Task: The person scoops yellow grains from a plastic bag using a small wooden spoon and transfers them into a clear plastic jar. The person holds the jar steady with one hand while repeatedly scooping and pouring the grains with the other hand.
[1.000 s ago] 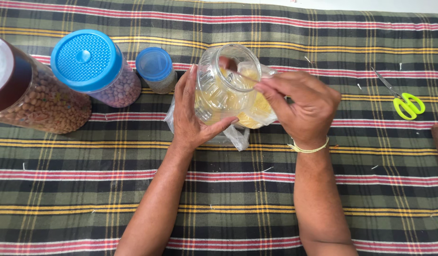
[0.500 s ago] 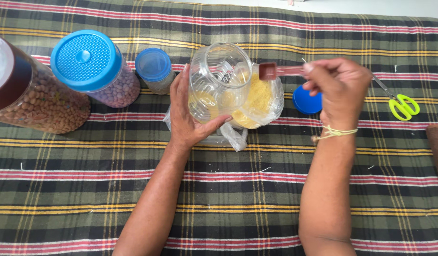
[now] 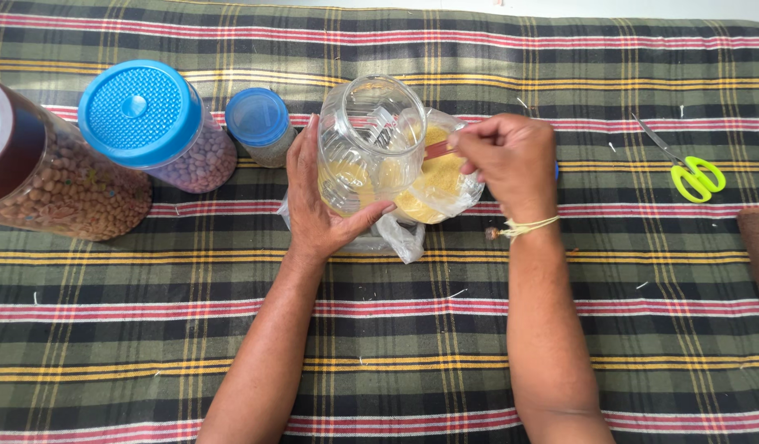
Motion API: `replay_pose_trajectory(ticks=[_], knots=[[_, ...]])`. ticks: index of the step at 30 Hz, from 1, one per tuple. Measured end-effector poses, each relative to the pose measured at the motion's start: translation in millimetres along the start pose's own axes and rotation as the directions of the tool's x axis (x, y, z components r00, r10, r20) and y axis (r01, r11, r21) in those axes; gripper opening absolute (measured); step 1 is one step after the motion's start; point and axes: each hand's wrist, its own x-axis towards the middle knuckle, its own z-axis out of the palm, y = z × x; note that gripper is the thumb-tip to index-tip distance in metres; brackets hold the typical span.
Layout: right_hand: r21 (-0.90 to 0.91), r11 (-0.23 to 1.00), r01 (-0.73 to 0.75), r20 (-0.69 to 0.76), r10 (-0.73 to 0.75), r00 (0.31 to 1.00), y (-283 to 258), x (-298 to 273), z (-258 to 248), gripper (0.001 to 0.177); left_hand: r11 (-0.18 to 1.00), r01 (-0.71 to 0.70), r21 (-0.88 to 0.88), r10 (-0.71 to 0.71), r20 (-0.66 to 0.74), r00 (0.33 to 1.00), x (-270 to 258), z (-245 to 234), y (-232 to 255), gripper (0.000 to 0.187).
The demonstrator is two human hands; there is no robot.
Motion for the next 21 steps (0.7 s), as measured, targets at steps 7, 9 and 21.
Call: replay_pose_trajectory(ticks=[7, 9, 21], knots=[[0.406, 0.912, -0.057, -0.075, 0.095, 0.993, 17.5, 13.9, -40.9, 0.008, 0.999, -0.015, -0.028, 0.014, -0.014, 1.0, 0.8, -0.4, 2.0, 0.129], [0.488, 0.872, -0.033, -0.088, 0.086, 0.992, 19.9, 14.6, -47.2, 0.008, 1.0, -0.017, -0.027, 0.016, -0.013, 1.0, 1.1, -1.1, 3.9, 0.129], [0.624, 0.743, 0.242, -0.277, -0.08, 0.958, -15.5, -5.8, -42.3, 0.007, 0.998, -0.06, -0.026, 0.061, 0.01, 0.998, 6.6, -4.3, 16.1, 0.124]])
